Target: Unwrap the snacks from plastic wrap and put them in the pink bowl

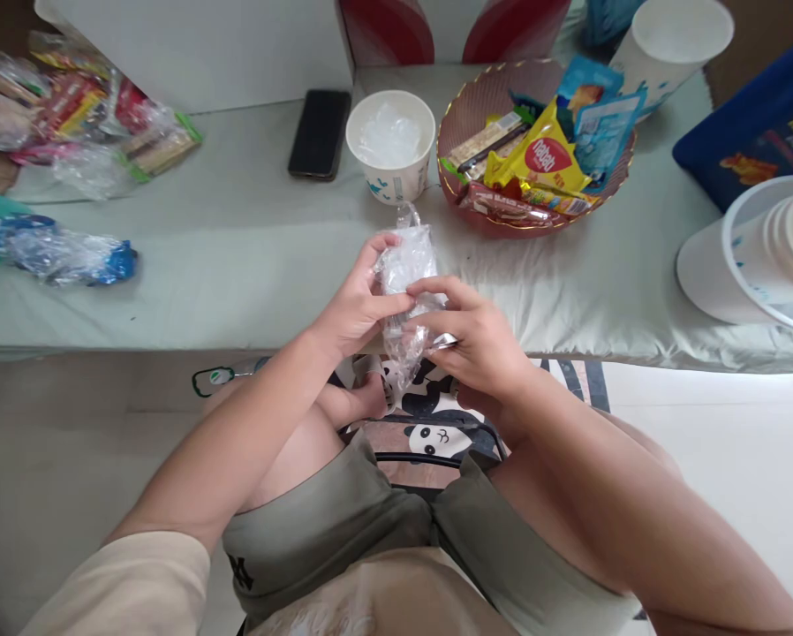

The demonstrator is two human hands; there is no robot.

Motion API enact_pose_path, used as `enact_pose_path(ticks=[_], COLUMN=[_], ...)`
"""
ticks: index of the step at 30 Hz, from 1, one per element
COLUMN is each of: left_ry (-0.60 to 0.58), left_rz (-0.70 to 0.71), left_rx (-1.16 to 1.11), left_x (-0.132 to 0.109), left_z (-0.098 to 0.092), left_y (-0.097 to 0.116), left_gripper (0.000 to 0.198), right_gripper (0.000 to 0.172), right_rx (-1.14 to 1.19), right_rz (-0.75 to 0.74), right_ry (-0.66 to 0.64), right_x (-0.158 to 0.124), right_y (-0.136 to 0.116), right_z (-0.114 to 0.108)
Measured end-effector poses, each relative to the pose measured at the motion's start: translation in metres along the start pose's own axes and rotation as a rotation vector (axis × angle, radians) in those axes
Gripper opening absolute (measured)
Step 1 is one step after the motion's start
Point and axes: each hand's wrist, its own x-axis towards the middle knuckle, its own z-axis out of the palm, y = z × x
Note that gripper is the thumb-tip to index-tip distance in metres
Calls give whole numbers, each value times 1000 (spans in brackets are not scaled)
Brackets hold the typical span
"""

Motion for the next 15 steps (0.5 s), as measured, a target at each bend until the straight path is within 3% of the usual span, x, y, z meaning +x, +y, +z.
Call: enact_pose_path(ticks=[7, 11, 15], left_ry=[-17, -7, -45], left_rz=[-3, 55, 99], left_rx=[121, 184, 215], left_x=[4, 6, 3], left_z=[-3, 0, 0], left_y=[9, 10, 10], left_gripper=[31, 26, 21], right_gripper=[16, 24, 25], right_rx=[81, 164, 53], right_rz=[265, 443, 534], right_ry=[22, 131, 260], right_x=[2, 5, 6], right_y=[-6, -9, -6], right_z=[-5, -6, -3])
